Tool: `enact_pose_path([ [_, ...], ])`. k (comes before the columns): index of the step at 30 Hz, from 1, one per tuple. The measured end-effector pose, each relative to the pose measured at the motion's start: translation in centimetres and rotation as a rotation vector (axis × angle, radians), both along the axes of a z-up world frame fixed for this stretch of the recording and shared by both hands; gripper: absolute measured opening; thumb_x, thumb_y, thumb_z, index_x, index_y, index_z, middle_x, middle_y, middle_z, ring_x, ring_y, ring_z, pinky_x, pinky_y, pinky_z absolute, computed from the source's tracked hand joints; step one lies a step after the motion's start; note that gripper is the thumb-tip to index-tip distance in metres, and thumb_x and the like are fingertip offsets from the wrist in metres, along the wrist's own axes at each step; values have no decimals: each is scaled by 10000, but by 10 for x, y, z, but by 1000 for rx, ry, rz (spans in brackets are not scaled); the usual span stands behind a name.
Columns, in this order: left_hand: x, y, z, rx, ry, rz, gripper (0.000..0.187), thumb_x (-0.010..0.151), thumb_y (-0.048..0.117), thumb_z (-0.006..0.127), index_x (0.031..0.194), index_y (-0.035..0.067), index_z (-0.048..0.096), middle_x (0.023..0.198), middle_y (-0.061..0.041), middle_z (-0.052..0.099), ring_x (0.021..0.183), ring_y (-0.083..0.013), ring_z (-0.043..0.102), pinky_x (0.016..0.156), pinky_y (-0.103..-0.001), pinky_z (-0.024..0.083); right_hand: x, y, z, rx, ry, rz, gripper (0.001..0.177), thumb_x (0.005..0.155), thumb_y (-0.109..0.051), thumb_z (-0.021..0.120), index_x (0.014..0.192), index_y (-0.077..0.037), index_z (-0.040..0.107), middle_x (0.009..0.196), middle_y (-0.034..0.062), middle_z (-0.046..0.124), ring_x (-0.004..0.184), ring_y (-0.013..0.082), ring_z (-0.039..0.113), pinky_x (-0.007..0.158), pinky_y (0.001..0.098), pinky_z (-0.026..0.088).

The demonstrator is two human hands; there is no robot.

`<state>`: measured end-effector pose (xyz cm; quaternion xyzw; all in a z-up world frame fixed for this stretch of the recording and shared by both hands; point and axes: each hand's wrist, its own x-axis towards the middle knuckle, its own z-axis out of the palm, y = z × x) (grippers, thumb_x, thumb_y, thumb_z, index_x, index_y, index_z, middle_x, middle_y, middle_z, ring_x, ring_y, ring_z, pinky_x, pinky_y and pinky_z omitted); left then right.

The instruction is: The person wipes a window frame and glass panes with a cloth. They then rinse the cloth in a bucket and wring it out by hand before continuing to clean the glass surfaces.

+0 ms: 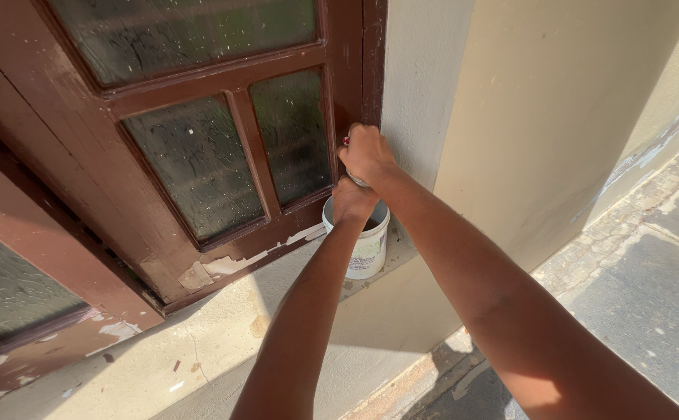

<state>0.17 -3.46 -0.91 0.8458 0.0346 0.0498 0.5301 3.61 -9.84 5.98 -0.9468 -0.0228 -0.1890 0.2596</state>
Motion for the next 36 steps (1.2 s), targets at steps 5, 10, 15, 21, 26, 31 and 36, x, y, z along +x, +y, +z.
enact_pose_path([
  [5,0,0,-1,-1,7,-18,623,684,439,853,1117,15,708,1180,-181,740,1113,-294,722,908,-388,577,7,3,-3,-105,-3,11,277,886,-182,700,1070,24,683,1099,265,706,1038,424,705,876,471,595],
  [10,4,1,-4,9,-16,-17,720,665,475,865,1170,3,664,1221,-179,724,1169,-284,694,943,-380,559,10,4,-5,-148,-23,19,290,871,-195,717,1065,18,686,1120,244,703,1052,411,695,892,463,582],
  [15,8,-2,-10,43,-12,-7,776,665,494,854,1223,-2,640,1266,-195,700,1207,-310,673,963,-398,553,13,1,-9,-148,-52,24,273,864,-193,719,1040,15,699,1112,248,707,1055,409,694,913,463,571],
  [21,3,-6,-8,102,49,6,806,683,532,834,1242,-4,609,1304,-206,673,1219,-335,658,963,-420,555,10,-4,-12,-117,-42,1,272,883,-197,705,1040,25,701,1101,265,708,1048,427,692,910,472,572],
  [26,-5,-7,-1,164,24,-1,835,698,544,833,1261,-5,554,1290,-218,657,1195,-347,661,955,-431,560,9,-11,-17,-57,-86,13,274,860,-172,701,1041,34,698,1060,265,718,1016,433,705,882,480,576],
  [31,-8,10,13,303,-29,-1,878,668,411,859,1320,-2,441,1232,-222,697,1131,-357,703,952,-408,583,12,-24,-15,189,-211,125,405,761,-231,772,1035,43,657,922,286,709,894,429,712,806,474,559],
  [36,-15,34,15,254,-241,40,903,595,314,949,1292,21,456,1171,-219,658,1042,-370,700,877,-431,601,8,-33,-12,319,-281,263,394,799,-297,742,1029,5,639,892,216,733,833,338,741,779,422,567],
])
